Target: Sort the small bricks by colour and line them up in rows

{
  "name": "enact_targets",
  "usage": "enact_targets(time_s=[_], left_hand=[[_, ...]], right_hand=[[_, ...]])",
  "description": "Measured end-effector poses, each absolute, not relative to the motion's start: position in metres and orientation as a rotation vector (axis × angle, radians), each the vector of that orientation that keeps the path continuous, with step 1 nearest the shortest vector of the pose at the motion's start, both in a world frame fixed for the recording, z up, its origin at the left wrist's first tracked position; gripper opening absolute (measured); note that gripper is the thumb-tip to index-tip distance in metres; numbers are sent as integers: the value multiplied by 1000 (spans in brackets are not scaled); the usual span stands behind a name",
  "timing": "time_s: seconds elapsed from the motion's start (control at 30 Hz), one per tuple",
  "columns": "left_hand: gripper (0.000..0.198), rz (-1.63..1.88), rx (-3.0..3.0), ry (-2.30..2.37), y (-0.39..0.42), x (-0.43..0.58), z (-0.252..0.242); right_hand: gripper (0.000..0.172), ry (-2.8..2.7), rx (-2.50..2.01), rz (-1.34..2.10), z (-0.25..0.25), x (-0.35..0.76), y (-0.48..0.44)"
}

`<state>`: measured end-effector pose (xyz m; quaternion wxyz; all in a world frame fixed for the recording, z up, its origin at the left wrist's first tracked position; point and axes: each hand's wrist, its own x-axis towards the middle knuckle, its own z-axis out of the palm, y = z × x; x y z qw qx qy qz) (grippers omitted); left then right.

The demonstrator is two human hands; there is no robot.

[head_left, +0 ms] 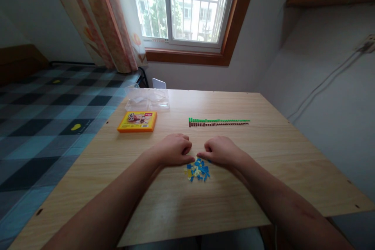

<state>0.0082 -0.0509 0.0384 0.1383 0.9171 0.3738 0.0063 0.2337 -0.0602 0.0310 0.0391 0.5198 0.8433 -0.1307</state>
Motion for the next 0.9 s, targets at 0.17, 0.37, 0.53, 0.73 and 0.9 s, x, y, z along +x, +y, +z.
enact_targets(time_s=[0.17, 0.37, 0.53, 0.73, 0.9], left_hand=[[30, 22, 2661, 1091, -50, 8, 37], [28, 26, 2680, 1099, -49, 10, 35], [36, 55, 2689, 1107, -50, 11, 34], [39, 51, 2678, 1100, -52, 12, 37], [36, 36, 2647, 1085, -52, 10, 40]], right_hand=[[58, 2571, 1617, -437, 30, 233, -58], [52, 2566, 1695, -368, 25, 229, -59], [54, 2577, 1689, -376, 26, 229, -61], [57, 2586, 1642, -439, 33, 234, -63], [60, 2565, 1625, -451, 36, 234, -64]])
